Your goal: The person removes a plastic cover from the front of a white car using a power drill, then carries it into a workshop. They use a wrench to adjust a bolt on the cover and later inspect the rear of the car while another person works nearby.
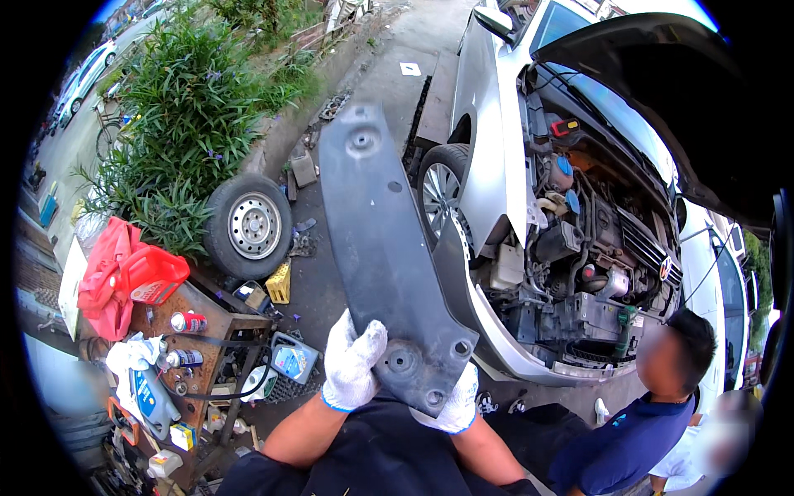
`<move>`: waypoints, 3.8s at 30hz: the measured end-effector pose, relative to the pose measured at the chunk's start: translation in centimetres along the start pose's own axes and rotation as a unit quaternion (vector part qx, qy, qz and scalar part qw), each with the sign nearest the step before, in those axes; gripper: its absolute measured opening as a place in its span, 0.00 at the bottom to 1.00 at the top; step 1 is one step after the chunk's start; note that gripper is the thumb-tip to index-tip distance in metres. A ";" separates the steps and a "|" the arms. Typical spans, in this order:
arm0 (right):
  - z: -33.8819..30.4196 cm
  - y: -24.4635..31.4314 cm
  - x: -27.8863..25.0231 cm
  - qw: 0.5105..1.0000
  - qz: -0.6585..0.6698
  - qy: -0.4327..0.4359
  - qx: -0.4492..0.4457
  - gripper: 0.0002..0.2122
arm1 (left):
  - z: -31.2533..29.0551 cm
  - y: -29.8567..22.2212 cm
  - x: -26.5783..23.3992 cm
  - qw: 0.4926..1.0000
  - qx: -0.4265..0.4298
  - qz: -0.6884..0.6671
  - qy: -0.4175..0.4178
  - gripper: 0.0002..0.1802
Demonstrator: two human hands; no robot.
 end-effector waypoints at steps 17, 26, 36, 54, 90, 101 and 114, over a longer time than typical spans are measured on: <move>2.9 5.0 -2.0 0.966 -0.145 -0.027 -0.211 0.23 | 2.5 1.7 -0.5 0.982 -0.106 -0.123 0.100 0.51; 3.9 7.8 -3.4 0.881 -0.366 0.106 -0.280 0.13 | 5.7 -0.9 0.8 0.983 -0.019 -0.179 0.030 0.53; 3.9 5.1 -2.2 0.977 -0.132 0.132 -0.101 0.11 | 6.4 -1.3 1.9 0.971 -0.039 -0.206 0.114 0.62; 4.0 5.5 -1.5 0.988 -0.103 0.051 -0.099 0.11 | 7.0 -0.3 1.9 0.953 -0.048 -0.268 0.131 0.62; 2.1 4.4 -5.7 0.979 -0.039 -0.148 -0.134 0.16 | 0.1 -1.5 2.6 0.982 -0.008 0.186 -0.006 0.28; 1.7 1.1 -2.1 0.959 -0.258 -0.042 -0.108 0.07 | 0.0 -0.7 0.6 0.779 0.113 0.590 0.180 0.21; -1.5 -4.8 -1.9 0.962 -0.193 0.006 -0.192 0.15 | -2.0 4.0 -2.7 0.889 -0.036 0.420 0.180 0.43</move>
Point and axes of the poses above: each hand's wrist, its own z-axis towards the middle knuckle, its own x-axis out of the palm, y = z × x, the point moved 5 cm from there along z, towards the middle knuckle, and after that the axes turned 9 degrees about x, right-handed, at the moved point
